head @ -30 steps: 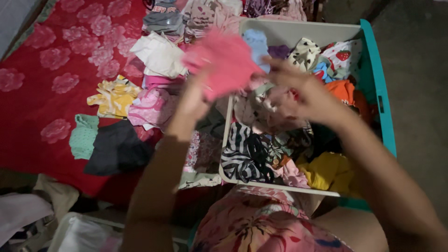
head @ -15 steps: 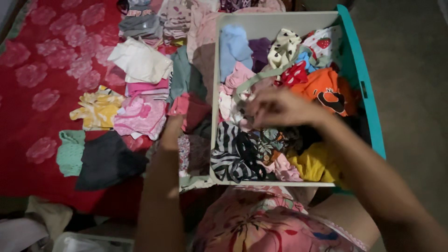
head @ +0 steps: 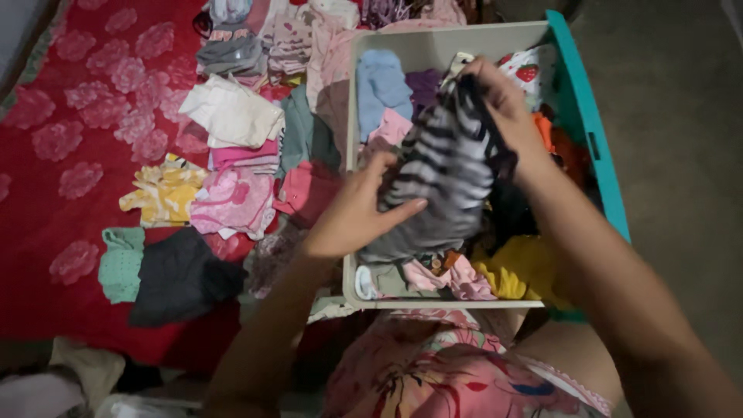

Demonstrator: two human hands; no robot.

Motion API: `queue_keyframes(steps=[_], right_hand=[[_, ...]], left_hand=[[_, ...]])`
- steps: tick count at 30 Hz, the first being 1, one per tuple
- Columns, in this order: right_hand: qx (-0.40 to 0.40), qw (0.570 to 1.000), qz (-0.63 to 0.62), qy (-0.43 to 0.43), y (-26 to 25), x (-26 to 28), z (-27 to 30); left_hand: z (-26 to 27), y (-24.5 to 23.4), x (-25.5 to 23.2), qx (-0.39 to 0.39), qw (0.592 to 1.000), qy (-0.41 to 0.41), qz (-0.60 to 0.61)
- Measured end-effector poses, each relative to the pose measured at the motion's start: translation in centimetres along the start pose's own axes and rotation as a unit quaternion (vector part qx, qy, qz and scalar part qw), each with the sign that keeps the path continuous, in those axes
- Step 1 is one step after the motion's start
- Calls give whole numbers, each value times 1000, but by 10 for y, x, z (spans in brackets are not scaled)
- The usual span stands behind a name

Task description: The person sorts through a drawer of baby clothes, picking up and displaying various items like a pink shirt, a green knit top, white pajamas, a zebra-print garment, and a strawberry-themed dress before placing them back or on the bed.

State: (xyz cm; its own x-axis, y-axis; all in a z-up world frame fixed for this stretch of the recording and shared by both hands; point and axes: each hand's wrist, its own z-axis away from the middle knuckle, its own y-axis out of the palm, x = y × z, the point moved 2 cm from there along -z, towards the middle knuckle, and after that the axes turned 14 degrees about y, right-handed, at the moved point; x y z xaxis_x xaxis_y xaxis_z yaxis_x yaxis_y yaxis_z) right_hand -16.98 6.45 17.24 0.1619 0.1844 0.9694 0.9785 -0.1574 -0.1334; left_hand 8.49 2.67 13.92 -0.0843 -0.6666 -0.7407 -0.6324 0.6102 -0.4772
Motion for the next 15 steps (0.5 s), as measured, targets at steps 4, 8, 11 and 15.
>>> queue_keyframes(steps=[4, 8, 11, 15], right_hand=[[-47, 999, 3, 22, -20, 31, -1], [-66, 983, 169, -39, -33, 50, -4], [-96, 960, 249, -81, -44, 76, -9], [-137, 954, 262, -56, -56, 115, -1]], left_hand=[[-36, 6, -30, -57, 994, 77, -59], [-74, 9, -68, -158, 964, 211, -32], [-102, 8, -86, -142, 949, 247, -135], [-134, -7, -71, -122, 923, 248, -269]])
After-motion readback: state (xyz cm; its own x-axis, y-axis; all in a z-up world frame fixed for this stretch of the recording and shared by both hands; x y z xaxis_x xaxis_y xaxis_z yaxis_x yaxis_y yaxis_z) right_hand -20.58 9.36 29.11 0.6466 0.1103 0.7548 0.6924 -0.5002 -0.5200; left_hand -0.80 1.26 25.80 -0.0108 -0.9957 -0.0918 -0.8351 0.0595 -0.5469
